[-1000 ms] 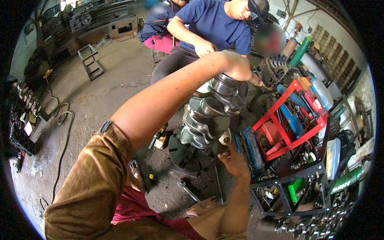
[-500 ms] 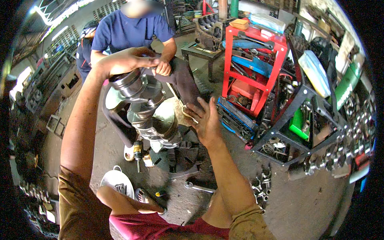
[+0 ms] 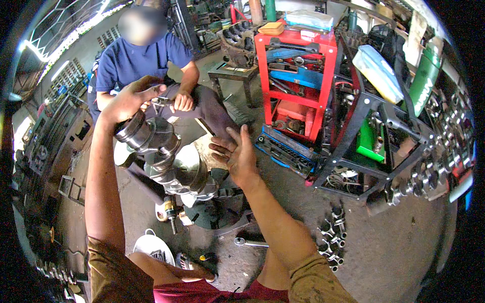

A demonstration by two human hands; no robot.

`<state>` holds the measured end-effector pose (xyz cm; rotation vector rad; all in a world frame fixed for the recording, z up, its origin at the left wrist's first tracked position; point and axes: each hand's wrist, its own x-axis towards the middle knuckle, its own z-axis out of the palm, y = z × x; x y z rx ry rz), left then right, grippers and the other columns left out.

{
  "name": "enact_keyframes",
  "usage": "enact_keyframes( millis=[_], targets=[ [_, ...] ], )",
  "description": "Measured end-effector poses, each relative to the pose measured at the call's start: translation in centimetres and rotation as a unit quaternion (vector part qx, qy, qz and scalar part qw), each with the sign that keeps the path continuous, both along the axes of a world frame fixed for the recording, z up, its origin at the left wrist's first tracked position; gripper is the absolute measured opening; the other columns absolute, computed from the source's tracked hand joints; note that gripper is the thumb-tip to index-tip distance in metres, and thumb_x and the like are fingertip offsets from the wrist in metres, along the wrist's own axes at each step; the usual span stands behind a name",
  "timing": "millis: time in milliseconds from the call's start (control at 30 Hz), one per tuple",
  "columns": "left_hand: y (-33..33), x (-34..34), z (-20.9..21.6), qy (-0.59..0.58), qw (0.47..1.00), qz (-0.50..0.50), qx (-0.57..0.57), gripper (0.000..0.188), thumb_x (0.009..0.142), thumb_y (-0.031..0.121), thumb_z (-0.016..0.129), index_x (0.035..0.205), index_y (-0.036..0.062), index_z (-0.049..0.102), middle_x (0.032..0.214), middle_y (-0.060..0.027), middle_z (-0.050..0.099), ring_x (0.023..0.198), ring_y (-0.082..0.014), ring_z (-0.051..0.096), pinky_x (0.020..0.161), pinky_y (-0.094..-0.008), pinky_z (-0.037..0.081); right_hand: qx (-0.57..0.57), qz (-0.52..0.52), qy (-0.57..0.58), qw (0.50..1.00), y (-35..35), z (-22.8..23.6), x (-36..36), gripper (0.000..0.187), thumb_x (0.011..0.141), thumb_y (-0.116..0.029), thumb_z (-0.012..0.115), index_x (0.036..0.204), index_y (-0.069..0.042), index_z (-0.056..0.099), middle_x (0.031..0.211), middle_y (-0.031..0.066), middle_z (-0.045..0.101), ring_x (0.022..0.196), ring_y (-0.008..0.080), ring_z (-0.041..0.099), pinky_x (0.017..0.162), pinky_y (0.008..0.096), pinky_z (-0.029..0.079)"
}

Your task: The person assembles a crankshaft by fitting connecting rods and tightening bolts with a power drill. They repeatedly align the rod with the crankshaft journal, insert bolts, and use the drill to secure them while a coworker holds the crankshaft steady.

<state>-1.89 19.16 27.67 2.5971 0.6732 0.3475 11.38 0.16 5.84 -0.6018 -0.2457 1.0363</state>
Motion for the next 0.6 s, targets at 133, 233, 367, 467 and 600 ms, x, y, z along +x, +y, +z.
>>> enact_keyframes(
  millis=[133, 233, 367, 467, 600],
  targets=[
    [-0.1, 0.1, 0.1, -0.009, 0.999, -0.016, -0.037, 0.065, 0.089, 0.046, 0.066, 0.125, -0.0065, 0.054, 0.114, -0.0171, 0.064, 0.105, -0.0210, 0.060, 0.092, -0.0318, 0.045, -0.021, -0.022, 0.002, 1.000, 0.6, -0.5, -0.3, 0.091, 0.088, -0.071, 0.044, 0.146, -0.004, 0.028, 0.112, 0.0186, 0.062, 0.102, 0.0295, 0.064, 0.089, 0.0404, 0.048],
    [-0.5, 0.1, 0.1, -0.025, 0.998, -0.036, -0.039, 0.060, 0.092, 0.042, 0.064, 0.125, -0.0061, 0.054, 0.115, -0.0153, 0.064, 0.105, -0.0195, 0.059, 0.094, -0.0309, 0.044, -0.036, -0.029, 0.008, 0.999, 0.7, -0.9, -0.7, 0.089, 0.090, -0.070, 0.043, 0.146, -0.003, 0.028, 0.112, 0.0185, 0.062, 0.101, 0.0291, 0.064, 0.087, 0.0395, 0.049],
    [-0.7, 0.1, 0.1, -0.025, 0.998, -0.034, -0.044, 0.057, 0.093, 0.040, 0.062, 0.125, -0.0063, 0.054, 0.116, -0.0157, 0.064, 0.107, -0.0195, 0.058, 0.095, -0.0307, 0.043, -0.028, -0.014, 0.011, 0.999, 0.4, -1.0, -0.8, 0.085, 0.092, -0.068, 0.041, 0.145, -0.003, 0.029, 0.111, 0.0183, 0.062, 0.097, 0.0280, 0.065, 0.082, 0.0368, 0.050],
    [-0.1, 0.0, -0.1, -0.021, 0.999, -0.021, -0.045, 0.057, 0.093, 0.039, 0.062, 0.126, -0.0067, 0.054, 0.118, -0.0167, 0.063, 0.108, -0.0203, 0.058, 0.096, -0.0310, 0.043, -0.031, -0.008, -0.004, 0.999, 0.2, -0.9, -0.8, 0.088, 0.090, -0.071, 0.040, 0.146, -0.005, 0.030, 0.111, 0.0168, 0.064, 0.095, 0.0268, 0.066, 0.080, 0.0372, 0.051],
    [1.5, -0.3, -0.2, 0.004, 0.997, -0.072, -0.016, 0.055, 0.093, 0.037, 0.062, 0.128, -0.0051, 0.052, 0.114, -0.0172, 0.063, 0.108, -0.0217, 0.059, 0.095, -0.0319, 0.043, -0.043, -0.009, -0.014, 0.999, 0.3, -1.2, -0.9, 0.086, 0.091, -0.071, 0.038, 0.145, -0.004, 0.032, 0.110, 0.0169, 0.063, 0.097, 0.0264, 0.065, 0.081, 0.0363, 0.050]
  ],
)
